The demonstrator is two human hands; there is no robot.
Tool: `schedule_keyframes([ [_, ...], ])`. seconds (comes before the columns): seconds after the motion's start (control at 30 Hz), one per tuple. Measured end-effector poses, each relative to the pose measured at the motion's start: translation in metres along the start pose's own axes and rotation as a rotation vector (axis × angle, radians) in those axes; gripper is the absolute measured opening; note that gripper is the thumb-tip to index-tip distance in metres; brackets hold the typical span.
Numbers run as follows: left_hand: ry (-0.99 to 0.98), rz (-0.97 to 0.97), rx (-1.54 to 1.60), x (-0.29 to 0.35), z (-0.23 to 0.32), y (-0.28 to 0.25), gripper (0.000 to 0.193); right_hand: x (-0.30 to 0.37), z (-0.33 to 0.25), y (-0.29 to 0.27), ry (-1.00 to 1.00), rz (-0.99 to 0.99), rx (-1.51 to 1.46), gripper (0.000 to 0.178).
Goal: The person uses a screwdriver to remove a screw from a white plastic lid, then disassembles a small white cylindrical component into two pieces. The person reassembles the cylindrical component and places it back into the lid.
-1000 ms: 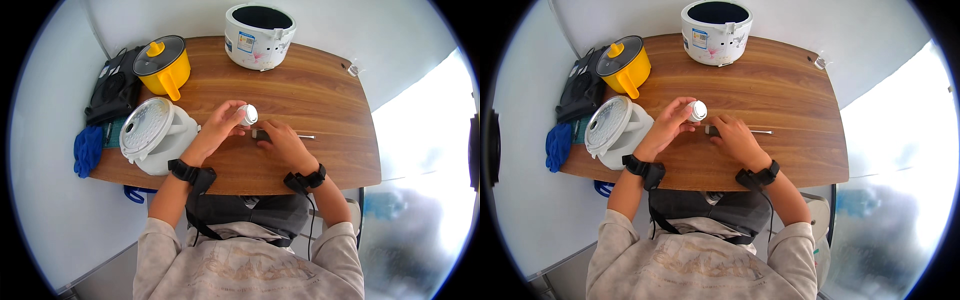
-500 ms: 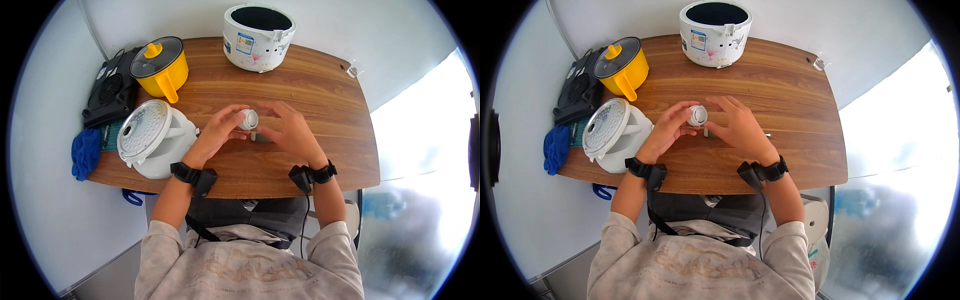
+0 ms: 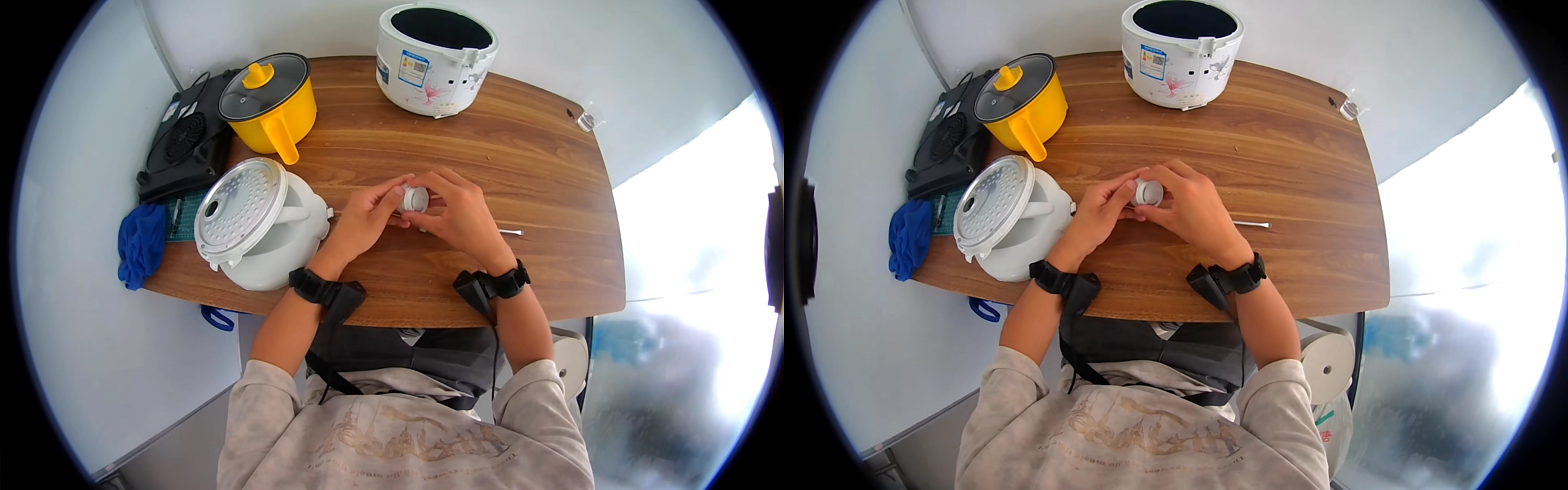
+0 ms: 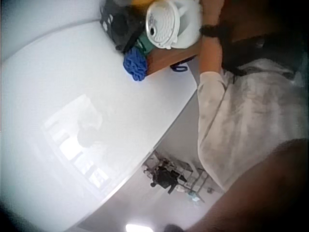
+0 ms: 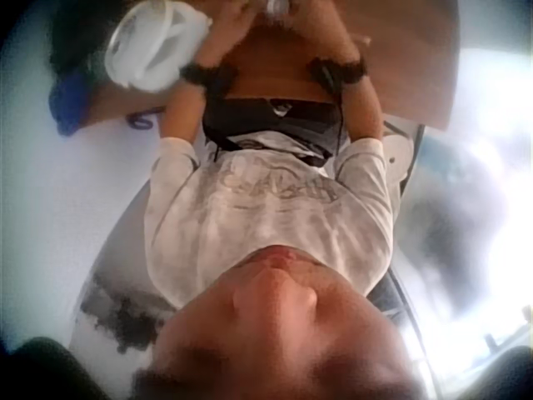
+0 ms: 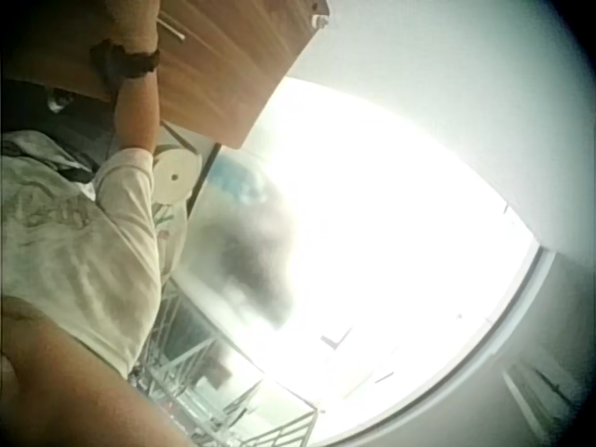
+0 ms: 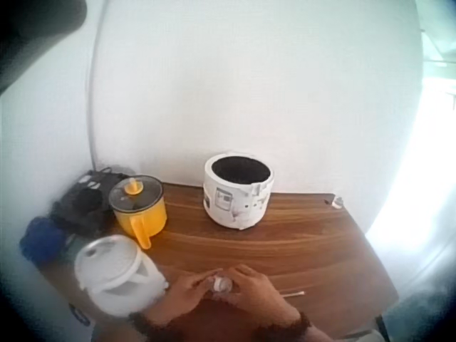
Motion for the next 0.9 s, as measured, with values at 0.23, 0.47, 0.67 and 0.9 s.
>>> schedule_keyframes([
  [0.23, 0.031, -0.024, -0.040, 0.002, 0.003, 0.006, 0.039, 0.001, -0.001, -0.005, 0.028, 0.042, -0.113, 0.034],
  [0.47, 0.040, -0.053, 0.044, 0.004, 0.005, 0.009, 0.039, 0.004, 0.001, -0.005, 0.198, 0.024, -0.244, 0.035],
  [0.67, 0.023, -0.071, 0.054, 0.004, 0.006, 0.008, 0.040, 0.008, 0.012, 0.000, 0.209, 0.070, -0.347, 0.036],
  [0.9, -0.010, -0.079, 0.127, 0.006, 0.009, 0.010, 0.039, 0.010, 0.023, 0.004, 0.255, 0.047, -0.455, 0.038],
])
Point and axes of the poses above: each hand's wrist, its own x-axis away from the middle knuckle, its own y-axis out of the palm, z = x × y, the point moved 4 cm from there along -x, towards the middle knuckle, and after that the axes turned 7 degrees about x, right-handed, at the moved point
